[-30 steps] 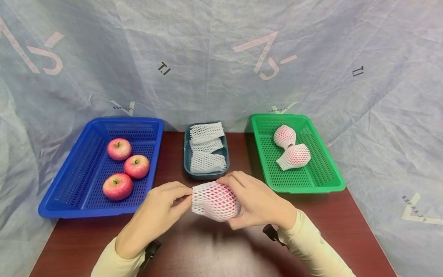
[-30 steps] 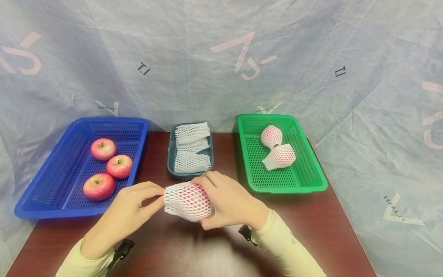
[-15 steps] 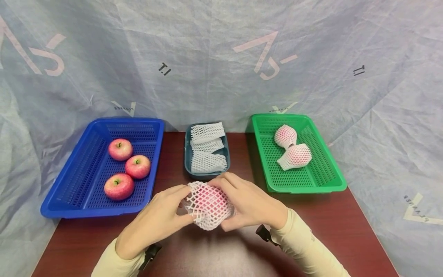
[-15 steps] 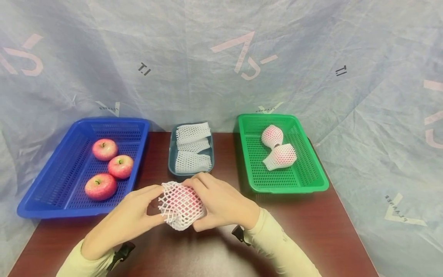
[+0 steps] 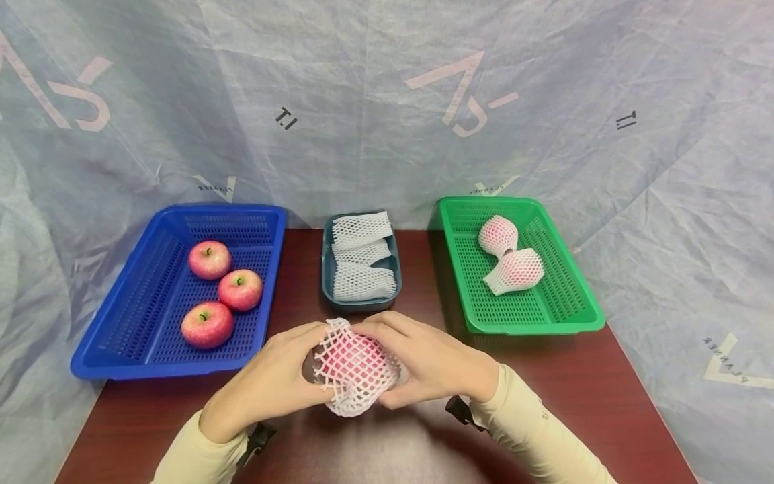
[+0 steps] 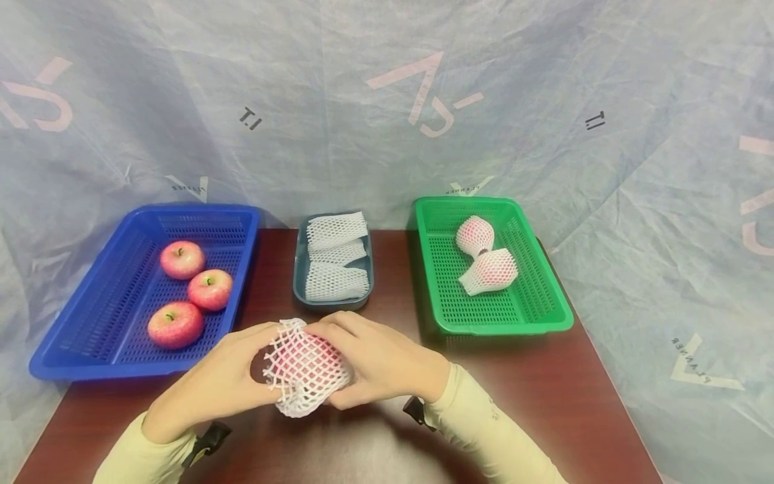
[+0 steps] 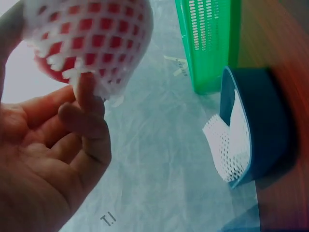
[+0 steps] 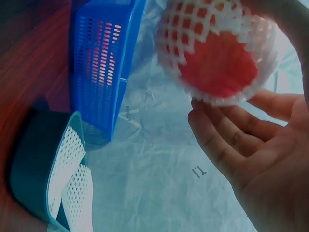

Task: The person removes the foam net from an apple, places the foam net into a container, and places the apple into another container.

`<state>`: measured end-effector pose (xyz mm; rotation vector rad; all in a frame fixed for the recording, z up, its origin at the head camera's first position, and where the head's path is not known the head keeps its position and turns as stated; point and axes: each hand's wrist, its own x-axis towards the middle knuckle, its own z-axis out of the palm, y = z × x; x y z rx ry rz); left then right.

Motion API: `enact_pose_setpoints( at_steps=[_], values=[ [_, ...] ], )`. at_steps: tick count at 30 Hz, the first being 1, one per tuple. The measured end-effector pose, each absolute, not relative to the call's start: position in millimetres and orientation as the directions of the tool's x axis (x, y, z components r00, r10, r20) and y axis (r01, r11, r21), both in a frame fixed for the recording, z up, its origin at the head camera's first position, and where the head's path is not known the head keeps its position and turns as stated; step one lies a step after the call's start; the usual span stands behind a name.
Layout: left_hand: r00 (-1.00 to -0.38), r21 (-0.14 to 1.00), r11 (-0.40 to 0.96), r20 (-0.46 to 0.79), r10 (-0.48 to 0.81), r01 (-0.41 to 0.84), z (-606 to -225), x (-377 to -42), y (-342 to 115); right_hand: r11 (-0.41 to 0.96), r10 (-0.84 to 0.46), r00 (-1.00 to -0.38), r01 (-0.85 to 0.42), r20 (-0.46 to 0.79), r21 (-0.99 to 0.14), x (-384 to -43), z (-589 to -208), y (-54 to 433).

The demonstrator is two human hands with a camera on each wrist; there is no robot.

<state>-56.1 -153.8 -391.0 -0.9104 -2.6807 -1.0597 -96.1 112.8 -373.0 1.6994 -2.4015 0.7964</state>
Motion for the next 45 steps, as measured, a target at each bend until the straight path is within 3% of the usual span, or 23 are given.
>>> enact_pose_setpoints(
  at_steps=[6, 15, 26, 36, 45],
  values=[
    [-0.827, 0.558, 0.613, 0.323, 0.461, 0.559, -392, -55, -160, 0.232, -0.863, -0.358, -0.908, 0.357, -0.349, -100, -373, 122],
    [-0.837, 0.593, 0.593, 0.335, 0.432, 0.544, -396, -55, -172, 0.177, -0.811, -0.294, -0.947, 0.505, -0.267, -107, -377, 131],
    [-0.837, 0.584, 0.600, 0.360, 0.413, 0.547, -397, -54, -173, 0.228, -0.809, -0.356, -0.924, 0.468, -0.308, -103, -381, 131],
    [-0.837, 0.596, 0.587, 0.377, 0.397, 0.547, -398, -54, -170, 0.148, -0.805, -0.270, -0.954, 0.529, -0.261, -104, -381, 121],
    [-0.875, 0.679, 0.553, 0.339, 0.347, 0.482, -395, -54, -184, 0.201, -0.805, -0.305, -0.947, 0.509, -0.250, -106, -385, 135]
  ],
)
